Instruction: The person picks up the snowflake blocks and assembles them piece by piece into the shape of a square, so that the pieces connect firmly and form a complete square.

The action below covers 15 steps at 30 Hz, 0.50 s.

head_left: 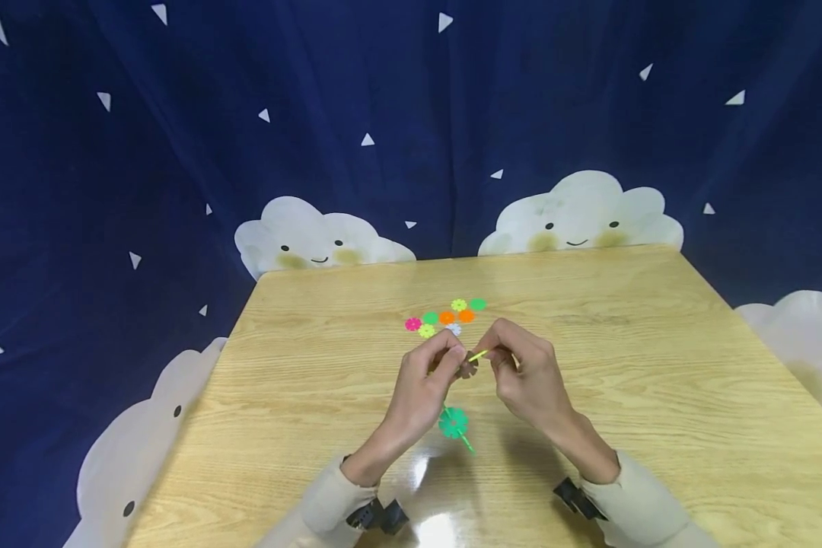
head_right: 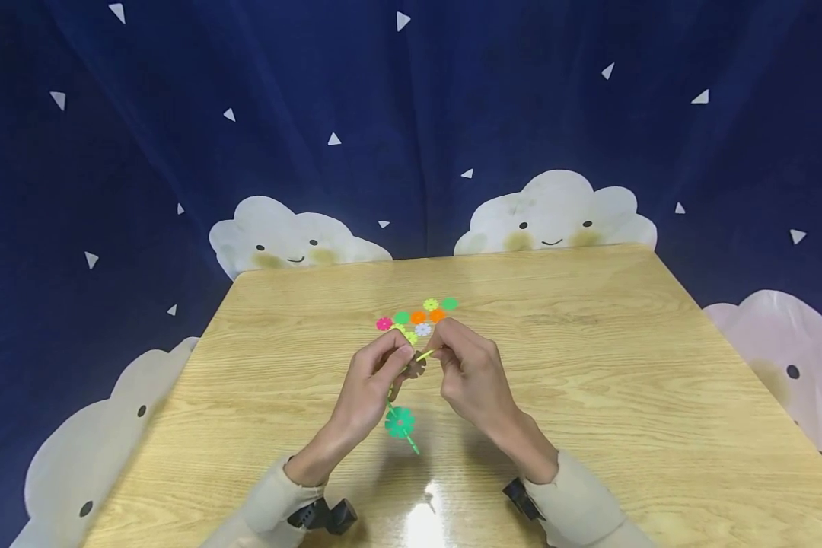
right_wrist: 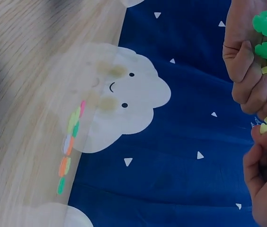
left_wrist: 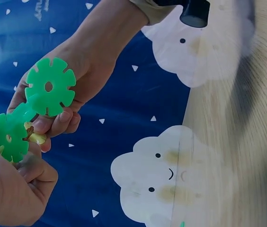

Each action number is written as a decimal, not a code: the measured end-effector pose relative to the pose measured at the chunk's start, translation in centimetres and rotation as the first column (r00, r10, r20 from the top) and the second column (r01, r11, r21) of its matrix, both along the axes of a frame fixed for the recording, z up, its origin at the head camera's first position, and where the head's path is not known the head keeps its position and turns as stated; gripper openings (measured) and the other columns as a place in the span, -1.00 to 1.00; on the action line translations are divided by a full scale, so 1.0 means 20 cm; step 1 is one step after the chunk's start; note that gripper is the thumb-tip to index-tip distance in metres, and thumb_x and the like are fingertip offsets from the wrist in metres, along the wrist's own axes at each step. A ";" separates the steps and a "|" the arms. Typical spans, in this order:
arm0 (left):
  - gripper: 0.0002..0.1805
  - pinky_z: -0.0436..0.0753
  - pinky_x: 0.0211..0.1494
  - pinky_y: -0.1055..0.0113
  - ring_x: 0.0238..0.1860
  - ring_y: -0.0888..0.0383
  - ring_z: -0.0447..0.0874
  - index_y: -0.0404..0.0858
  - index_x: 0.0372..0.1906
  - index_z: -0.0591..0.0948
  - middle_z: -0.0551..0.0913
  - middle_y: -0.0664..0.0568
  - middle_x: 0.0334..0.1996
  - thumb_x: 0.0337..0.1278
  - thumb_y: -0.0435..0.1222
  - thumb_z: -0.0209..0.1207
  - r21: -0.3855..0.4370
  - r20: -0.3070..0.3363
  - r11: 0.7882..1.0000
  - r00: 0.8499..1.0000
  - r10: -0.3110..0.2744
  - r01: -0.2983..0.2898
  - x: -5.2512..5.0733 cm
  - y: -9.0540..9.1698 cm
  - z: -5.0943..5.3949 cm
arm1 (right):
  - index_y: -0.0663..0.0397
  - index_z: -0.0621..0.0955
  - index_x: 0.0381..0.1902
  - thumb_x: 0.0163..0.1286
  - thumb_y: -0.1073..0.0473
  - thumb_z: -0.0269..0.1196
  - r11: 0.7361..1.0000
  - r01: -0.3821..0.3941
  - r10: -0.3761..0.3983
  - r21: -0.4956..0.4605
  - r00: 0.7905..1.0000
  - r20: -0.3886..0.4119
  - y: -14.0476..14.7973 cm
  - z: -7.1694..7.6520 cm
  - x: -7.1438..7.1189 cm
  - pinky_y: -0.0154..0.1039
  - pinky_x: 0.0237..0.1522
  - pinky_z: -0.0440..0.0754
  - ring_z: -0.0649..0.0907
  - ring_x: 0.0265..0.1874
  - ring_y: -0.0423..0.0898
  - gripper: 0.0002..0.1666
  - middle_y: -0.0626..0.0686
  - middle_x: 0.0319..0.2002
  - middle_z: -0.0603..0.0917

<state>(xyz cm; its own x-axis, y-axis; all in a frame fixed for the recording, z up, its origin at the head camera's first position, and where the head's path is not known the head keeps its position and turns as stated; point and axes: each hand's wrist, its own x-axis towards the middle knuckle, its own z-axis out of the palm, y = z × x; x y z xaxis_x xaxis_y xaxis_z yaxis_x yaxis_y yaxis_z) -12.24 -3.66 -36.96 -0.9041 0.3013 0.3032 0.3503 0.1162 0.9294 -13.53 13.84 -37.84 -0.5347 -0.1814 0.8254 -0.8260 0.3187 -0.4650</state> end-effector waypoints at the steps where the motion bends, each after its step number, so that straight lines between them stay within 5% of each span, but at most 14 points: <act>1: -0.75 0.58 -0.21 0.35 -0.37 0.21 0.59 -0.23 -0.33 0.58 0.69 0.01 -0.37 0.55 -0.27 0.01 0.000 0.001 1.000 1.000 0.000 0.000 0.00 0.00 0.00 | 0.12 0.58 -0.41 0.04 0.82 -0.01 1.000 -0.012 0.012 0.001 1.000 0.007 0.00 0.00 0.00 -0.50 -0.60 0.26 0.33 -0.64 -0.28 -0.47 -0.05 -0.55 0.55; 7: -0.72 0.43 -0.39 0.43 -0.42 0.20 0.52 -0.25 -0.31 0.55 0.65 0.01 -0.40 0.59 -0.24 -0.02 0.002 0.044 1.000 0.999 -0.025 0.025 -0.01 -0.03 0.00 | 0.08 0.66 -0.31 0.17 0.78 0.20 0.994 -0.105 0.103 0.020 0.992 0.075 0.05 0.03 -0.02 -0.49 -0.66 0.40 0.48 -0.68 -0.26 -0.51 -0.06 -0.54 0.59; 15: -0.81 0.57 -0.21 0.38 -0.26 0.15 0.67 -0.24 -0.12 0.57 0.73 -0.08 -0.29 0.60 -0.22 0.01 0.023 0.080 0.999 0.996 -0.049 0.047 -0.02 -0.06 -0.01 | 0.00 0.69 -0.20 0.28 0.61 0.33 0.988 -0.142 0.125 0.060 0.965 0.229 0.08 0.06 -0.05 -0.42 -0.61 0.52 0.55 -0.67 -0.24 -0.62 -0.11 -0.35 0.71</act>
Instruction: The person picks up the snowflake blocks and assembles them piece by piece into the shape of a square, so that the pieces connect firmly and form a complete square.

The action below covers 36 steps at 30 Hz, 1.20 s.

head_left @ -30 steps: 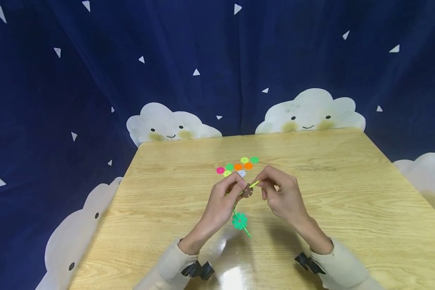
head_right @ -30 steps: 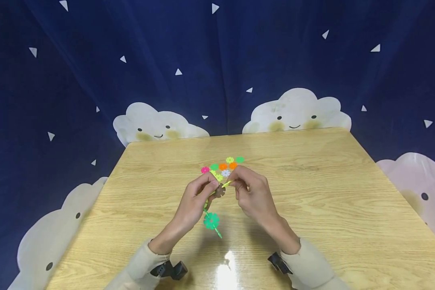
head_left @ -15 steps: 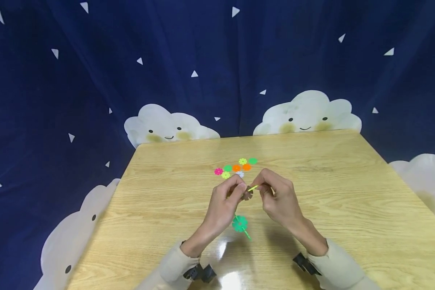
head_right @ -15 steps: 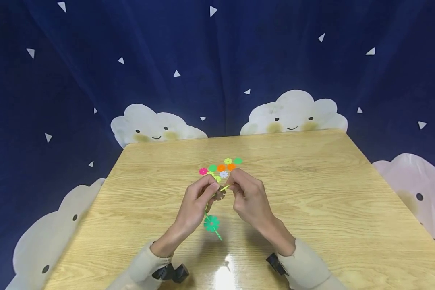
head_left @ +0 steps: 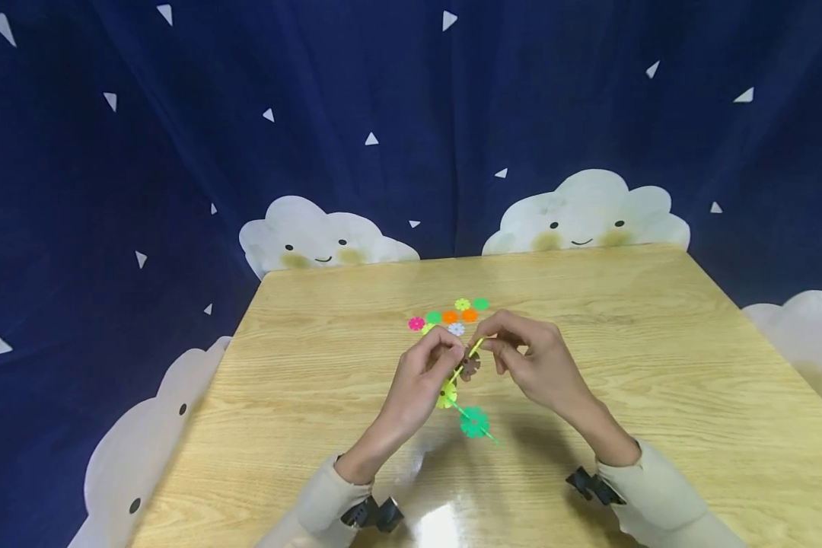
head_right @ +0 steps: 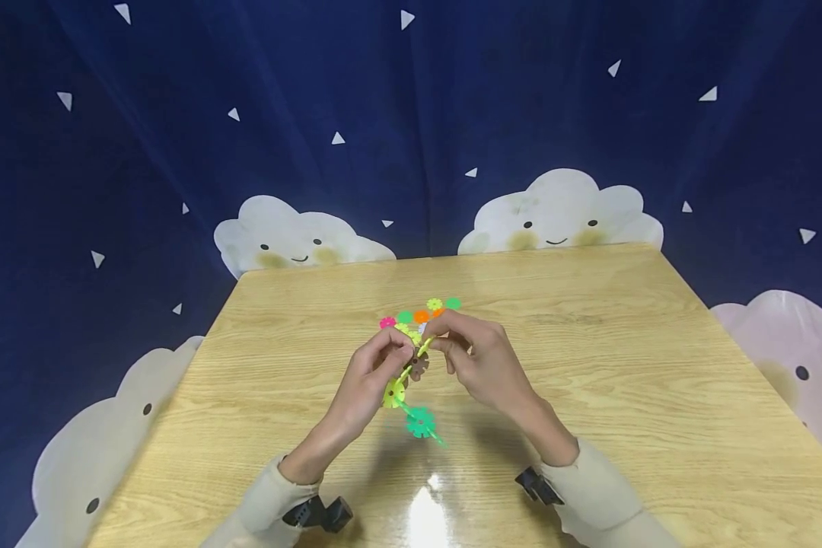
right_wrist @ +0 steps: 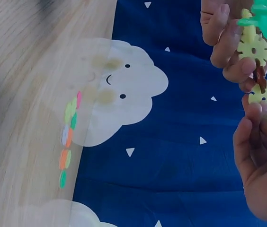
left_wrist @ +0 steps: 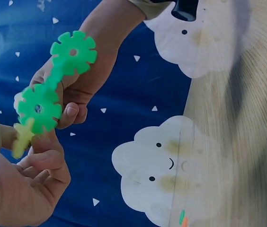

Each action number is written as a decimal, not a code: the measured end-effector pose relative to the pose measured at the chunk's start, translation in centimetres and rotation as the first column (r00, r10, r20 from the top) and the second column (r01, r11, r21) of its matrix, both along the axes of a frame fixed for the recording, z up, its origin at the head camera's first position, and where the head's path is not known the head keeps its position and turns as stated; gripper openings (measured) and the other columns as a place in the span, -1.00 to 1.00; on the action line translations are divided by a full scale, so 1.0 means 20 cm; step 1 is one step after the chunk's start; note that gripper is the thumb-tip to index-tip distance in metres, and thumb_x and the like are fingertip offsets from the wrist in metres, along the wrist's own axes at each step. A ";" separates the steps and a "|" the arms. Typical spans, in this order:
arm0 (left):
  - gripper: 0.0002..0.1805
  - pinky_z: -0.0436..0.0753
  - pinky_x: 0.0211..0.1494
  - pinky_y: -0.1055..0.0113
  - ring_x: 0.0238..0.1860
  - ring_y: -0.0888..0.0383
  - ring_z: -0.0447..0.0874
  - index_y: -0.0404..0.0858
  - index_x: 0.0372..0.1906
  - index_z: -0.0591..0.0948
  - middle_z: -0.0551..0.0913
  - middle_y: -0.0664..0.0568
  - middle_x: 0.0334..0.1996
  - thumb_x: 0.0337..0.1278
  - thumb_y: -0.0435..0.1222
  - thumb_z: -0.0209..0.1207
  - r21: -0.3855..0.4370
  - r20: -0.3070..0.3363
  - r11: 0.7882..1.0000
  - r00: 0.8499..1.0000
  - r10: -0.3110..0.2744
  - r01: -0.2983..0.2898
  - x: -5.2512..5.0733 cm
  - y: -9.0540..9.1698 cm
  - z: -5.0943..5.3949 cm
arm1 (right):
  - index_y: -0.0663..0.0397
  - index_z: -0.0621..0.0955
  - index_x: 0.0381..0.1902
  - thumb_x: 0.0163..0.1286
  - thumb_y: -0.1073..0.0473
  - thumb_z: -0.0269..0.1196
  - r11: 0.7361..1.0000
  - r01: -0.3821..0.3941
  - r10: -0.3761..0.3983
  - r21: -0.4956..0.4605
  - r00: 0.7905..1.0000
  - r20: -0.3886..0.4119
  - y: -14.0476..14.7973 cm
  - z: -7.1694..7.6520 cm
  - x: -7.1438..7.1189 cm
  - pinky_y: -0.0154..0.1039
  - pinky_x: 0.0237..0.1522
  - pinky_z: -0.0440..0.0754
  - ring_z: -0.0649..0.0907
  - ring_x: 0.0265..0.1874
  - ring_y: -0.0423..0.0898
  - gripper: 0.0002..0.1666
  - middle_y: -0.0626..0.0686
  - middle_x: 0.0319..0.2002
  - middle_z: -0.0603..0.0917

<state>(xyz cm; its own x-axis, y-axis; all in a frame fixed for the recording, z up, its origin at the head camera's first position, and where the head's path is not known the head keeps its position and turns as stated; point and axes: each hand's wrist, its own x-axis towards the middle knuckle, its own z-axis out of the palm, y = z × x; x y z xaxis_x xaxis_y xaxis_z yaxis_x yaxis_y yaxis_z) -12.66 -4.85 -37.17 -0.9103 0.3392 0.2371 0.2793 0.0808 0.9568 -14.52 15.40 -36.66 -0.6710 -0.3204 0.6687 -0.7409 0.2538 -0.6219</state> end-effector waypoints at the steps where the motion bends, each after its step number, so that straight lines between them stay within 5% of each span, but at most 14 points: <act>1: -0.81 0.56 -0.20 0.38 -0.25 0.15 0.67 -0.23 -0.10 0.57 0.73 -0.07 -0.29 0.60 -0.22 0.01 -0.003 0.000 1.000 1.000 -0.002 0.002 0.00 0.00 0.00 | -0.01 0.69 -0.20 0.29 0.59 0.34 1.000 0.003 -0.003 0.008 1.000 0.008 0.00 0.00 0.00 -0.41 -0.61 0.53 0.55 -0.67 -0.24 -0.63 -0.12 -0.34 0.72; 13: -0.74 0.51 -0.24 0.36 -0.27 0.04 0.64 -0.13 0.02 0.52 0.77 -0.09 -0.35 0.63 -0.06 -0.05 -0.102 0.023 0.994 0.999 0.036 -0.033 -0.01 0.01 0.01 | 0.01 0.71 -0.18 0.29 0.60 0.33 1.000 -0.019 0.019 0.003 0.998 0.053 -0.02 0.00 -0.03 -0.36 -0.55 0.61 0.61 -0.60 -0.18 -0.63 -0.03 -0.13 0.73; 23: -0.72 0.58 -0.22 0.34 -0.41 0.22 0.60 -0.08 0.05 0.50 0.72 0.10 -0.49 0.55 0.01 0.07 -0.132 0.020 0.990 0.999 0.045 -0.042 -0.02 0.02 0.01 | -0.04 0.73 -0.17 0.28 0.58 0.36 1.000 -0.021 0.021 0.002 0.998 0.063 -0.04 -0.02 -0.05 -0.35 -0.57 0.59 0.59 -0.62 -0.15 -0.61 -0.11 -0.17 0.69; 31: -0.64 0.43 -0.38 0.43 -0.51 -0.04 0.48 -0.14 0.10 0.57 0.69 0.01 -0.52 0.54 0.03 0.09 -0.154 0.016 0.986 0.998 0.059 -0.056 -0.01 0.02 0.01 | -0.06 0.72 -0.18 0.28 0.58 0.36 0.999 -0.032 0.032 0.003 0.997 0.074 -0.05 -0.02 -0.05 -0.35 -0.56 0.60 0.59 -0.63 -0.11 -0.60 -0.11 -0.19 0.70; 36: -0.66 0.36 -0.46 0.45 -0.60 0.18 0.36 -0.19 0.02 0.60 0.59 0.08 -0.56 0.54 -0.01 0.06 -0.141 0.012 0.986 0.996 0.088 -0.085 -0.01 0.01 0.01 | -0.04 0.72 -0.08 0.36 0.45 0.37 0.999 -0.039 0.043 -0.030 0.984 0.171 -0.02 -0.02 -0.07 -0.30 -0.59 0.58 0.58 -0.64 -0.08 -0.69 -0.03 -0.32 0.67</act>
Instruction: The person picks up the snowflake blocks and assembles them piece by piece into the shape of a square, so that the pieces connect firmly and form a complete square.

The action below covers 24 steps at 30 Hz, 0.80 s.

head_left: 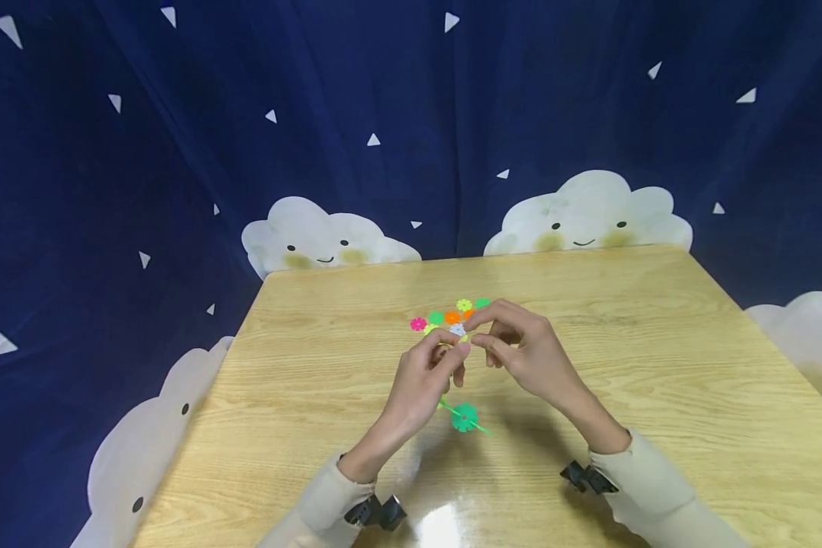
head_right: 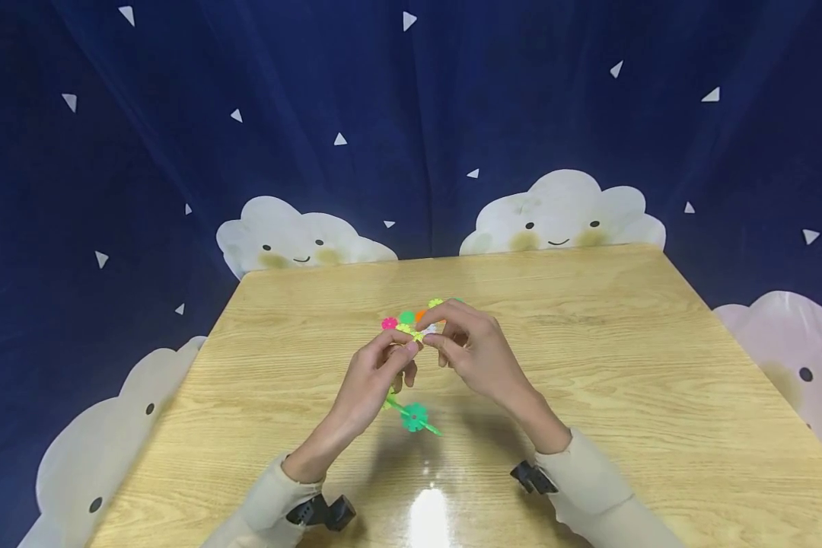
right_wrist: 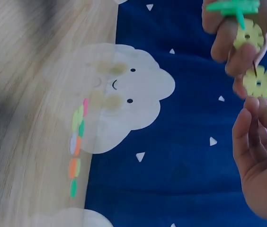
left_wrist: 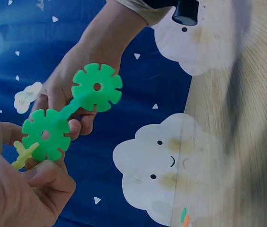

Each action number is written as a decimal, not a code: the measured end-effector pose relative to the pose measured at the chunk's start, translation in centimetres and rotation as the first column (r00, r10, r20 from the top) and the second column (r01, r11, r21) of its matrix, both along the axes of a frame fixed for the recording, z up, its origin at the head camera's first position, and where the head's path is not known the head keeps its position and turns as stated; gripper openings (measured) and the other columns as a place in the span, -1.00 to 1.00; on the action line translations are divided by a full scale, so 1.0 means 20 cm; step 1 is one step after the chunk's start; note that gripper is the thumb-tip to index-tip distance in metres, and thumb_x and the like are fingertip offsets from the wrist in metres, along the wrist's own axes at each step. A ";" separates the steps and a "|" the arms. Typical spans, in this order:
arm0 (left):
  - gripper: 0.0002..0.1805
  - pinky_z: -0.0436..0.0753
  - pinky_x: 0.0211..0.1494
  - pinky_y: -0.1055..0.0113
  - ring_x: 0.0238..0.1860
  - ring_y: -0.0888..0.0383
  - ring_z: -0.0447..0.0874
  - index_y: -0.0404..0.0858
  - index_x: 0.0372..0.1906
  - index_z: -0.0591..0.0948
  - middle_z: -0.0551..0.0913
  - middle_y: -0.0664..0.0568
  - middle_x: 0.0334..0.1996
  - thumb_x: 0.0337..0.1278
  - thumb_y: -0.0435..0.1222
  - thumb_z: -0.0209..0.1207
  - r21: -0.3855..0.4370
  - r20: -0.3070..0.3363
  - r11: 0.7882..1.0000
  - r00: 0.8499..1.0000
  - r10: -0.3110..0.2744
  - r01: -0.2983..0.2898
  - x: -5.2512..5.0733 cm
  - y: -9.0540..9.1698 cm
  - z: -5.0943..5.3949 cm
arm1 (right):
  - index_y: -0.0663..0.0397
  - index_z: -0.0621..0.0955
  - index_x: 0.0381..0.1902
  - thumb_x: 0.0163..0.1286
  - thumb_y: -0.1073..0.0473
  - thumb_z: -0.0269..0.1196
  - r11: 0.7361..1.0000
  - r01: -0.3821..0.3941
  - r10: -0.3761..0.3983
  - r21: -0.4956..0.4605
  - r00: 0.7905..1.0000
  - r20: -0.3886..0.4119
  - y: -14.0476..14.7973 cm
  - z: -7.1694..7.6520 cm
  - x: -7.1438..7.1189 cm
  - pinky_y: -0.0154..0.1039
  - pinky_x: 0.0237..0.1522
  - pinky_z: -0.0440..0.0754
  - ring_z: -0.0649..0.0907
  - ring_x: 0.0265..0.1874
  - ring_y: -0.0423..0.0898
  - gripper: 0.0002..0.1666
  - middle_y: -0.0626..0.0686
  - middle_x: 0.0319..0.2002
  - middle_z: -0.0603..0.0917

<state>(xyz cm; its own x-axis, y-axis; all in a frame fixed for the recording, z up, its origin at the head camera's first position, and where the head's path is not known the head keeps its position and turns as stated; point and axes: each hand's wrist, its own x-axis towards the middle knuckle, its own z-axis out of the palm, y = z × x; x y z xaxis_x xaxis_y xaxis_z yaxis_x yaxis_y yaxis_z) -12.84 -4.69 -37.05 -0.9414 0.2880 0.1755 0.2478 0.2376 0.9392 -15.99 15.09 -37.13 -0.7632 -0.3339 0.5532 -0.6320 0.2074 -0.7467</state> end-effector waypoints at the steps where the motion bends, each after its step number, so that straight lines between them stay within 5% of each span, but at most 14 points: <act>1: -0.67 0.35 -0.46 0.45 -0.61 0.21 0.35 -0.19 0.00 0.60 0.57 0.09 -0.57 0.53 -0.02 0.05 0.006 -0.001 1.000 1.000 0.007 -0.007 0.00 0.00 0.00 | -0.04 0.71 -0.04 0.38 0.42 0.37 1.000 0.005 -0.004 -0.014 0.999 0.036 0.01 0.00 -0.01 -0.30 -0.59 0.57 0.58 -0.64 -0.07 -0.71 -0.02 -0.37 0.66; 8: -0.66 0.42 -0.44 0.44 -0.57 0.21 0.39 -0.22 -0.06 0.62 0.52 0.07 -0.59 0.51 -0.03 0.05 0.026 0.006 0.998 0.998 0.060 -0.060 0.00 -0.02 0.00 | 0.02 0.64 0.23 0.48 0.30 0.32 0.992 0.037 -0.005 -0.122 0.966 0.258 0.07 -0.04 -0.09 -0.20 -0.54 0.64 0.61 -0.61 0.07 -0.61 0.04 -0.03 0.74; 15: -0.63 0.46 -0.45 0.43 -0.54 0.17 0.44 -0.31 -0.09 0.63 0.55 -0.02 -0.55 0.48 -0.07 0.04 0.028 0.004 0.996 0.997 0.082 -0.082 -0.01 -0.03 0.00 | 0.06 0.56 0.34 0.51 0.18 0.32 0.976 0.079 0.009 -0.202 0.915 0.403 0.10 -0.12 -0.20 -0.24 -0.51 0.69 0.65 -0.56 0.06 -0.51 0.09 0.07 0.70; 24: -0.64 0.45 -0.45 0.42 -0.55 0.20 0.41 -0.32 -0.10 0.62 0.50 0.02 -0.58 0.47 -0.09 0.01 0.028 -0.004 0.996 0.996 0.085 -0.085 -0.01 -0.05 0.01 | 0.17 0.52 0.34 0.50 0.18 0.32 0.977 0.152 -0.047 -0.151 0.838 0.543 0.08 -0.28 -0.38 -0.26 -0.46 0.70 0.68 -0.46 0.05 -0.49 0.32 0.18 0.60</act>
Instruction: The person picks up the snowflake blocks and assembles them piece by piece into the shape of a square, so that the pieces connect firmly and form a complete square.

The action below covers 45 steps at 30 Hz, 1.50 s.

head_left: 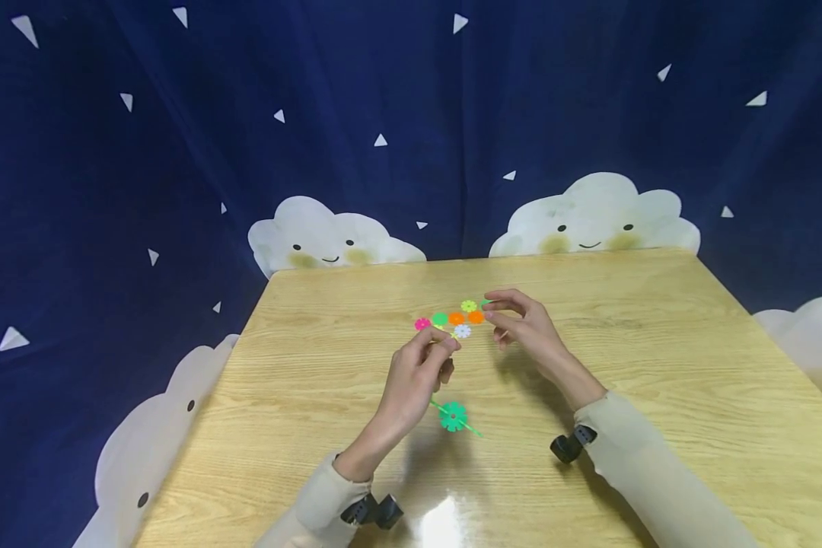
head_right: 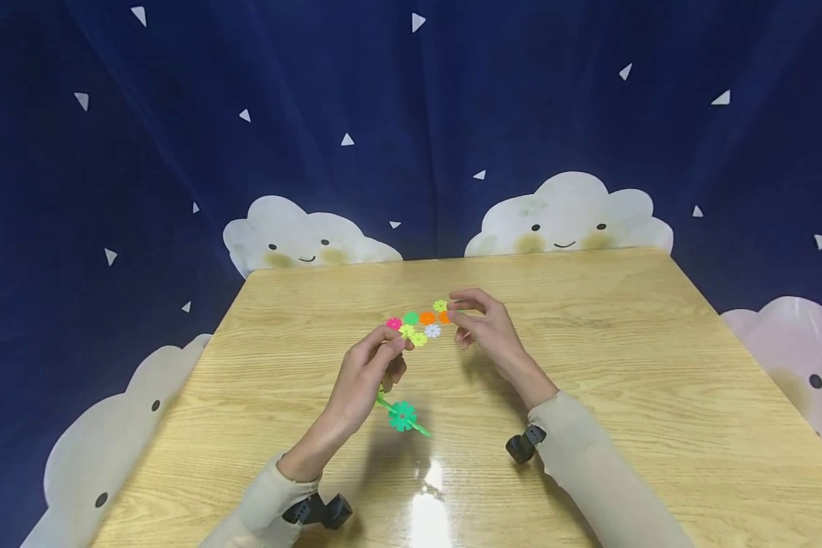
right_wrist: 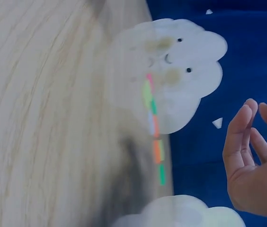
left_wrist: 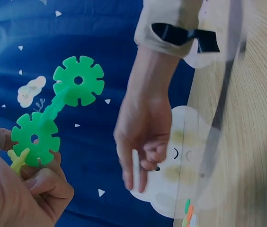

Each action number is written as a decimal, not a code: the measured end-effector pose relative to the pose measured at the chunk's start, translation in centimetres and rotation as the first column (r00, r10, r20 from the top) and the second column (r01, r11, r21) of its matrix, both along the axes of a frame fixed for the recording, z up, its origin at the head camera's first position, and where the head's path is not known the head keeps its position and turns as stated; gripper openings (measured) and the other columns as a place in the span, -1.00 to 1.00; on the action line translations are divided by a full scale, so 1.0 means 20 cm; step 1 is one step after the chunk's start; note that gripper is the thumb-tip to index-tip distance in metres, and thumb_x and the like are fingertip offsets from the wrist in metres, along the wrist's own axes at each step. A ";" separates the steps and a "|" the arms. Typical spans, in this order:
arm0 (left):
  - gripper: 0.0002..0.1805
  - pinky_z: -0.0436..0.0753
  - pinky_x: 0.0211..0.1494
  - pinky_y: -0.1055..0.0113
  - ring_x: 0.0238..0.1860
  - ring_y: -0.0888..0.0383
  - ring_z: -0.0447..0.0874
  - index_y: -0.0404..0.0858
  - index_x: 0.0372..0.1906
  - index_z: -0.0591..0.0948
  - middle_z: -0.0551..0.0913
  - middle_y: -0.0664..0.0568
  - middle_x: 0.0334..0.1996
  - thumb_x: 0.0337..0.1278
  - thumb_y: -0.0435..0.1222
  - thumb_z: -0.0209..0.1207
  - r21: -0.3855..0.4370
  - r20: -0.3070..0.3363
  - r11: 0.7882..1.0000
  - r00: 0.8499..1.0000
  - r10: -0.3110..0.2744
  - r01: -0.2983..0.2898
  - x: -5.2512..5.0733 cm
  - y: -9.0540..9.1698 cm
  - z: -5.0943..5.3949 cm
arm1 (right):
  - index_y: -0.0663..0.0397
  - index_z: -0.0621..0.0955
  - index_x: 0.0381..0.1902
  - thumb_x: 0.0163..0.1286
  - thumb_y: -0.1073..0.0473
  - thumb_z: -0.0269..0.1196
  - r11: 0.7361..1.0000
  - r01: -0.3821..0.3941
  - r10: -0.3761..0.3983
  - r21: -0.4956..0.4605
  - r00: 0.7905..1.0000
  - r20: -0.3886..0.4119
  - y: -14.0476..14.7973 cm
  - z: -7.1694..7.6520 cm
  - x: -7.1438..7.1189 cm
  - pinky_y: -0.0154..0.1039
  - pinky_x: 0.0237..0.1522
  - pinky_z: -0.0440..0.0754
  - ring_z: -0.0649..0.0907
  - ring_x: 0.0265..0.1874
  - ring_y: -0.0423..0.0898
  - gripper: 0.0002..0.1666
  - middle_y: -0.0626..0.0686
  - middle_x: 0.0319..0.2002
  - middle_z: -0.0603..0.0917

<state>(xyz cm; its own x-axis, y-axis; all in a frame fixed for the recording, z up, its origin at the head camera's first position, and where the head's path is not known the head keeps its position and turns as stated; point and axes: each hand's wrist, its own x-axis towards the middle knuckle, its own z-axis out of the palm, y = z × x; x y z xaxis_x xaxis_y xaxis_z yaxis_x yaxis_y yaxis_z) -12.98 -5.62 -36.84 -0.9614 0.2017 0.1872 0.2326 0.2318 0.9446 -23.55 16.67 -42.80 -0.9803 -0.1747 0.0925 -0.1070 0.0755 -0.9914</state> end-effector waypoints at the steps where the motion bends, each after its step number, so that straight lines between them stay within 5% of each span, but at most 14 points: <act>1: -0.64 0.45 -0.45 0.42 -0.55 0.20 0.41 -0.31 -0.10 0.62 0.50 0.02 -0.58 0.47 -0.09 0.01 0.002 0.001 1.000 1.000 0.002 -0.002 0.00 0.00 0.00 | 0.19 0.51 0.34 0.50 0.19 0.31 1.000 0.003 -0.003 0.007 1.000 0.013 0.00 -0.02 -0.02 -0.26 -0.46 0.71 0.69 -0.46 0.05 -0.49 0.36 0.20 0.58; 10: -0.64 0.46 -0.46 0.41 -0.54 0.19 0.42 -0.30 -0.11 0.63 0.51 0.03 -0.58 0.47 -0.09 0.02 -0.004 0.001 1.000 1.000 0.010 -0.010 0.00 -0.01 0.00 | 0.36 0.45 0.37 0.50 0.39 0.22 0.999 0.029 -0.033 0.039 0.991 0.131 -0.06 -0.18 -0.19 -0.35 -0.49 0.68 0.65 -0.52 -0.11 -0.48 0.42 0.30 0.47; 24: -0.67 0.43 -0.46 0.42 -0.56 0.21 0.38 -0.30 -0.13 0.63 0.49 0.02 -0.57 0.48 -0.14 -0.03 -0.018 -0.007 1.000 1.000 -0.001 0.001 0.00 -0.02 -0.01 | 0.30 0.53 0.32 0.41 0.51 0.22 0.985 0.024 -0.058 0.173 0.980 0.192 -0.08 -0.25 -0.30 -0.32 -0.58 0.63 0.59 -0.55 -0.10 -0.48 0.35 0.20 0.58; 28: -0.67 0.42 -0.47 0.42 -0.57 0.21 0.37 -0.30 -0.14 0.63 0.49 0.02 -0.57 0.48 -0.14 -0.03 -0.021 -0.010 1.000 1.000 0.004 -0.004 0.00 -0.02 -0.01 | 0.29 0.59 0.25 0.38 0.50 0.27 0.965 0.014 -0.060 0.262 0.984 0.169 -0.10 -0.27 -0.34 -0.33 -0.64 0.59 0.57 -0.62 -0.14 -0.52 0.31 0.12 0.63; 36: -0.68 0.40 -0.47 0.44 -0.57 0.21 0.38 -0.26 -0.15 0.63 0.49 0.03 -0.58 0.48 -0.11 0.01 -0.004 0.008 1.000 1.000 0.007 -0.007 0.00 -0.01 -0.01 | 0.25 0.70 0.05 0.27 0.52 0.32 0.880 0.076 -0.106 0.469 0.994 0.038 -0.12 -0.26 -0.37 -0.31 -0.61 0.62 0.59 -0.69 -0.15 -0.61 0.29 -0.02 0.71; 42: -0.66 0.43 -0.47 0.42 -0.56 0.21 0.39 -0.27 -0.15 0.64 0.50 0.02 -0.57 0.48 -0.09 0.00 -0.012 0.002 1.000 1.000 0.015 -0.015 0.00 -0.02 -0.01 | 0.27 0.68 0.11 0.26 0.57 0.29 0.890 0.053 -0.078 0.453 0.996 0.035 -0.10 -0.26 -0.36 -0.30 -0.61 0.63 0.59 -0.67 -0.13 -0.55 0.31 0.00 0.66; 45: -0.66 0.43 -0.46 0.41 -0.57 0.20 0.39 -0.28 -0.14 0.63 0.49 0.02 -0.57 0.49 -0.09 0.00 -0.015 -0.003 1.000 1.000 0.009 -0.009 0.00 -0.02 -0.01 | 0.29 0.66 0.16 0.25 0.58 0.29 0.889 0.039 -0.056 0.456 0.998 0.024 -0.09 -0.26 -0.35 -0.31 -0.59 0.63 0.58 -0.67 -0.14 -0.50 0.26 -0.16 0.61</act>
<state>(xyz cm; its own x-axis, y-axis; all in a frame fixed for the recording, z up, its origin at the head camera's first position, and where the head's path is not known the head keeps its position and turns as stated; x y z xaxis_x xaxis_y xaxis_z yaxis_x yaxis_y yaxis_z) -12.97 -5.99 -37.01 -0.9627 0.1954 0.1874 0.2333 0.2478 0.9403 -30.48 14.84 -48.00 -0.9896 -0.1422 -0.0206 -0.0575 0.5231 -0.8503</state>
